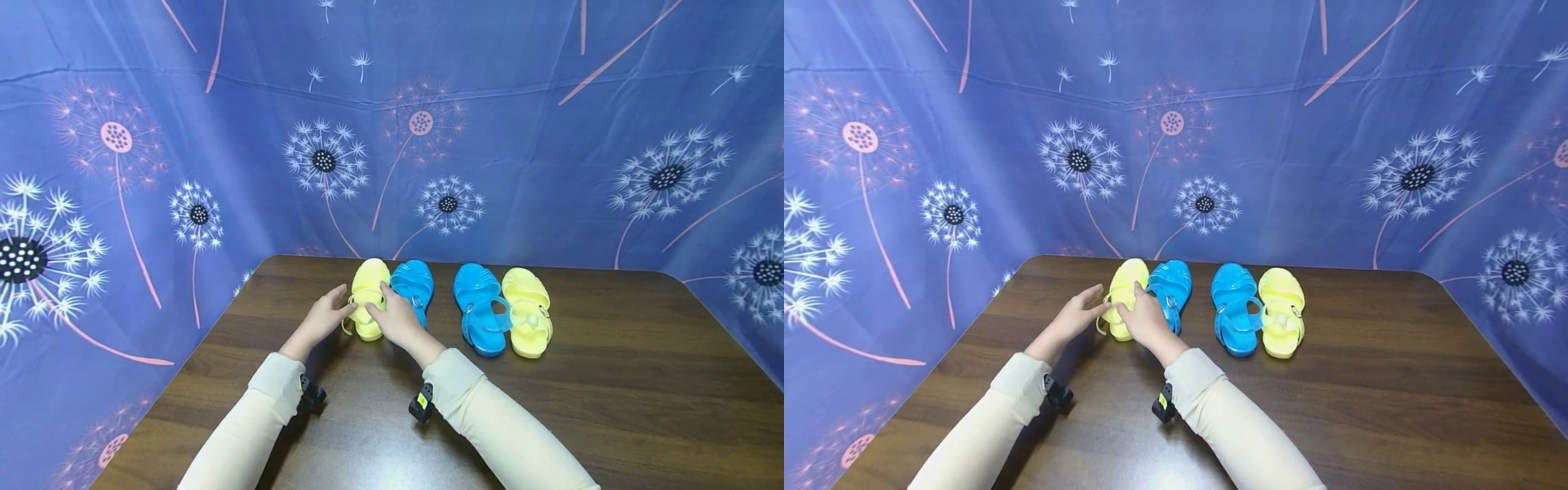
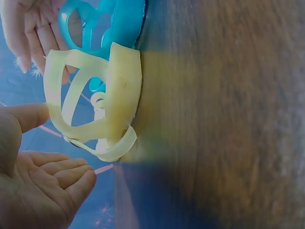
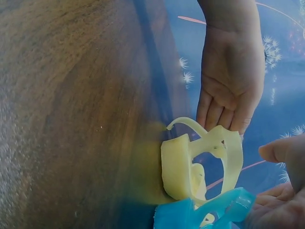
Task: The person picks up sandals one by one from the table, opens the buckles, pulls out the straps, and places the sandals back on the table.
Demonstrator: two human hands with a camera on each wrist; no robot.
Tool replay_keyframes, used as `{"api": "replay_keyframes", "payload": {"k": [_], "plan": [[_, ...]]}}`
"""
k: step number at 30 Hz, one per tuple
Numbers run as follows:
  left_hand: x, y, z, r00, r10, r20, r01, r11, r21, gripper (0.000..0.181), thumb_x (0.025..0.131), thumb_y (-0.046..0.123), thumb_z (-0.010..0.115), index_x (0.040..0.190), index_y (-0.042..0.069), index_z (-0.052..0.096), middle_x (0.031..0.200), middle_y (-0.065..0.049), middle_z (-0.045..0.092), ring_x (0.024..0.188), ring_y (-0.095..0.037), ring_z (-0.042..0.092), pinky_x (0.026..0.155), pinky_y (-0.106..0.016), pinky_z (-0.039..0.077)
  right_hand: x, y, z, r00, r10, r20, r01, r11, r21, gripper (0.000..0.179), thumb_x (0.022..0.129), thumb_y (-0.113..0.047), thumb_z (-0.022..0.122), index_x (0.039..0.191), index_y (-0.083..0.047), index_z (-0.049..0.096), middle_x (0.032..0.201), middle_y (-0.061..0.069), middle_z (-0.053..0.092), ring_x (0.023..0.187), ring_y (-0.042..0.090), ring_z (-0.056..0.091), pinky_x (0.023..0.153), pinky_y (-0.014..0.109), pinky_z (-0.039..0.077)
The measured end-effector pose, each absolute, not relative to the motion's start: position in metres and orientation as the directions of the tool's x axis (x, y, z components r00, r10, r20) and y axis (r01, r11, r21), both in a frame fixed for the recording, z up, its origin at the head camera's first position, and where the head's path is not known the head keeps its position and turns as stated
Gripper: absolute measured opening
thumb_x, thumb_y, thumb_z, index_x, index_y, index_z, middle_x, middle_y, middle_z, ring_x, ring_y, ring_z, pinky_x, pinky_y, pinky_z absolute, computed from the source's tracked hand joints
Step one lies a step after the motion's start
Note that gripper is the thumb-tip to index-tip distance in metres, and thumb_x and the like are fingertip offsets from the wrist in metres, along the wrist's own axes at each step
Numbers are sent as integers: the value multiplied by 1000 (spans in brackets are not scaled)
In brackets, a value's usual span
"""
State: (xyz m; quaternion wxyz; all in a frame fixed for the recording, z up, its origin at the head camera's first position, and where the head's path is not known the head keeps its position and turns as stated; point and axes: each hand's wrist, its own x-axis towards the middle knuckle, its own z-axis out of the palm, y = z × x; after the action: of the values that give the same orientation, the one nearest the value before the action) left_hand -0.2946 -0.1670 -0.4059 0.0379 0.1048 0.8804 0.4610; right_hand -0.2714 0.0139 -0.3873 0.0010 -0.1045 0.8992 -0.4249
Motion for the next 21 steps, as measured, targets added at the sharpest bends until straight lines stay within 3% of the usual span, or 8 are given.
{"api": "replay_keyframes", "payload": {"k": [12,21], "plan": [[-294,-160,-409,-983,168,-79,2,434,901,55,99,20,53,144,-7,36,148,-26,39,140,-39,34,116,-53,27,-269,7,-399,-977,-170,126,-207,644,-737,66,96,-18,58,150,2,26,150,20,40,133,32,46,106,46,44],[-295,-161,-410,-974,172,-150,-84,340,937,51,101,17,50,145,-6,36,147,-24,42,131,-34,48,111,-44,39,-267,3,-401,-984,-118,132,-178,662,-728,68,93,-17,61,149,5,28,150,23,39,136,36,42,109,48,40]]}}
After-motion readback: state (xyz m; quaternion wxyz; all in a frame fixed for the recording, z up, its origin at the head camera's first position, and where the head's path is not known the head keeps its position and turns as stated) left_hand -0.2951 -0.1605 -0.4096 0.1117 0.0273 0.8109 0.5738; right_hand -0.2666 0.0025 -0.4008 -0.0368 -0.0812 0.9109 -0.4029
